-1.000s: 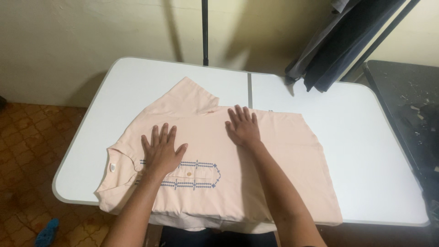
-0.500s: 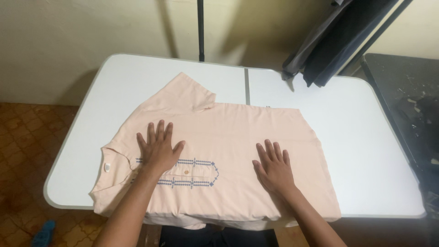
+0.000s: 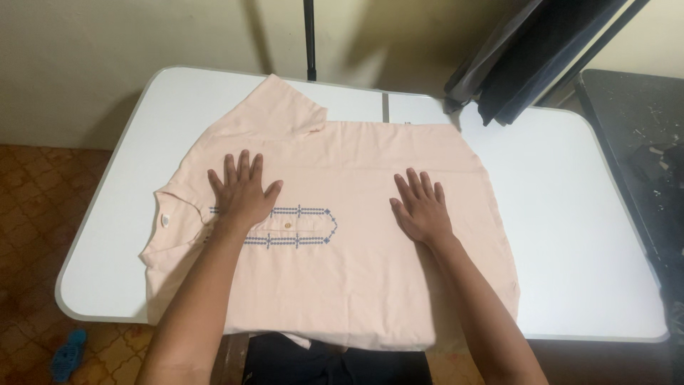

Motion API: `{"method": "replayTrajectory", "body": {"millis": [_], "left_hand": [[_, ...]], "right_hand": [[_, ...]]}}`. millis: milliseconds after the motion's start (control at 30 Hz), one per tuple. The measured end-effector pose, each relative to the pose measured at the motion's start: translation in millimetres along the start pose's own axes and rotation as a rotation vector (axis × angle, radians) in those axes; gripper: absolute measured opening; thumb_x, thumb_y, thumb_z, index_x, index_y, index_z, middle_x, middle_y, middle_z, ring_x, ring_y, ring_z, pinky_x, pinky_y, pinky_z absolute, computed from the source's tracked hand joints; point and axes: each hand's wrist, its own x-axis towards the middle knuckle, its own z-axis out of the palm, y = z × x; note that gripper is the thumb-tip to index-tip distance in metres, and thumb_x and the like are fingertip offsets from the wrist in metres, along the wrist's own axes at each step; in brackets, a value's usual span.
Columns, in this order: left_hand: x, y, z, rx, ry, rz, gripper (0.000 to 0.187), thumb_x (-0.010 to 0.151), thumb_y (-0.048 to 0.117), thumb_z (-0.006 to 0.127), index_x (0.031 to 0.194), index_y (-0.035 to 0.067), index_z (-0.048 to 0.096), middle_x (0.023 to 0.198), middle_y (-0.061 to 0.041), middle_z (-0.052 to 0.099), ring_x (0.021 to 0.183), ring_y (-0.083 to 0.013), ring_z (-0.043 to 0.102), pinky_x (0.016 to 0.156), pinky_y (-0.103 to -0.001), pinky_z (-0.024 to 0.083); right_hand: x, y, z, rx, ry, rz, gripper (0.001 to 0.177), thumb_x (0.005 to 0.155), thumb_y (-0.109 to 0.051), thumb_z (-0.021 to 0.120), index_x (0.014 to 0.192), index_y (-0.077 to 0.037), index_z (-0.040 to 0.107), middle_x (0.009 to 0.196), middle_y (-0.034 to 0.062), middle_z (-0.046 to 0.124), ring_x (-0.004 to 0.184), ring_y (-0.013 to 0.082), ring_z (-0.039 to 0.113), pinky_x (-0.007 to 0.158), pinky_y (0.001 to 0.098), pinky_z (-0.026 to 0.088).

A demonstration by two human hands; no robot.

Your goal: The person smooths a black t-shirt on a white table, places a wire hanger inside it, and hangs it on a nearby rack. They repeat the process with a grey t-shirt and a peach-colored shirt, smoothing each garment before hanging it.

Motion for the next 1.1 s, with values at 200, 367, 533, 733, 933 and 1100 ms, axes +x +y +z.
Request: {"method": "replayTrajectory", "body": {"millis": [200, 367, 533, 733, 933, 1100], "left_hand": [[33, 3, 1, -0.016, 0.014, 0.02, 0.082, 0.096, 0.064, 0.04, 0.162, 0.018, 0.021, 0.171, -0.008, 0.01, 0.157, -0.0353, 0.0, 0.118, -0.069, -0.001], [44, 5, 0, -0.027, 0.03, 0.016, 0.081, 0.097, 0.063, 0.039, 0.162, 0.019, 0.021, 0.171, -0.007, 0.011, 0.156, -0.0345, 0.0, 0.119, -0.068, -0.003], [46, 5, -2, -0.047, 0.045, 0.018, 0.081, 0.096, 0.063, 0.041, 0.162, 0.018, 0.024, 0.171, -0.008, 0.013, 0.156, -0.0335, 0.001, 0.119, -0.067, -0.003], [47, -4, 1, -0.069, 0.035, 0.026, 0.078, 0.096, 0.06, 0.046, 0.16, 0.019, 0.029, 0.17, -0.006, 0.016, 0.158, -0.031, 0.004, 0.121, -0.065, -0.001], [50, -65, -3, -0.075, 0.031, 0.059, 0.068, 0.1, 0.053, 0.043, 0.159, 0.021, 0.032, 0.169, -0.005, 0.017, 0.157, -0.0282, 0.008, 0.124, -0.058, 0.002], [17, -113, -15, -0.075, 0.12, -0.136, 0.063, 0.102, 0.041, 0.045, 0.16, 0.018, 0.033, 0.171, -0.009, 0.016, 0.158, -0.0329, 0.005, 0.123, -0.061, 0.002]], "right_hand": [[20, 6, -2, 0.029, 0.036, 0.008, 0.064, 0.102, -0.051, 0.034, 0.16, -0.022, 0.032, 0.169, 0.0108, 0.022, 0.156, 0.0354, 0.015, 0.123, 0.0554, 0.01], [28, 13, -1, 0.046, 0.031, 0.024, 0.065, 0.102, -0.052, 0.033, 0.16, -0.022, 0.032, 0.169, 0.0094, 0.023, 0.156, 0.0342, 0.016, 0.124, 0.055, 0.009], [30, 38, -1, 0.06, 0.061, 0.124, 0.066, 0.102, -0.053, 0.032, 0.16, -0.024, 0.031, 0.17, 0.0087, 0.021, 0.156, 0.0337, 0.013, 0.124, 0.0534, 0.008], [22, 65, 1, 0.059, 0.06, 0.235, 0.066, 0.101, -0.053, 0.03, 0.161, -0.025, 0.03, 0.17, 0.0072, 0.02, 0.157, 0.0336, 0.012, 0.125, 0.0532, 0.007], [23, 71, 2, 0.061, 0.053, 0.241, 0.067, 0.101, -0.053, 0.03, 0.162, -0.023, 0.029, 0.17, 0.0088, 0.019, 0.156, 0.0349, 0.011, 0.124, 0.0543, 0.005], [23, 72, 5, 0.064, 0.065, 0.227, 0.068, 0.1, -0.053, 0.031, 0.161, -0.022, 0.029, 0.17, 0.0099, 0.019, 0.156, 0.0368, 0.011, 0.123, 0.0563, 0.006]]}}
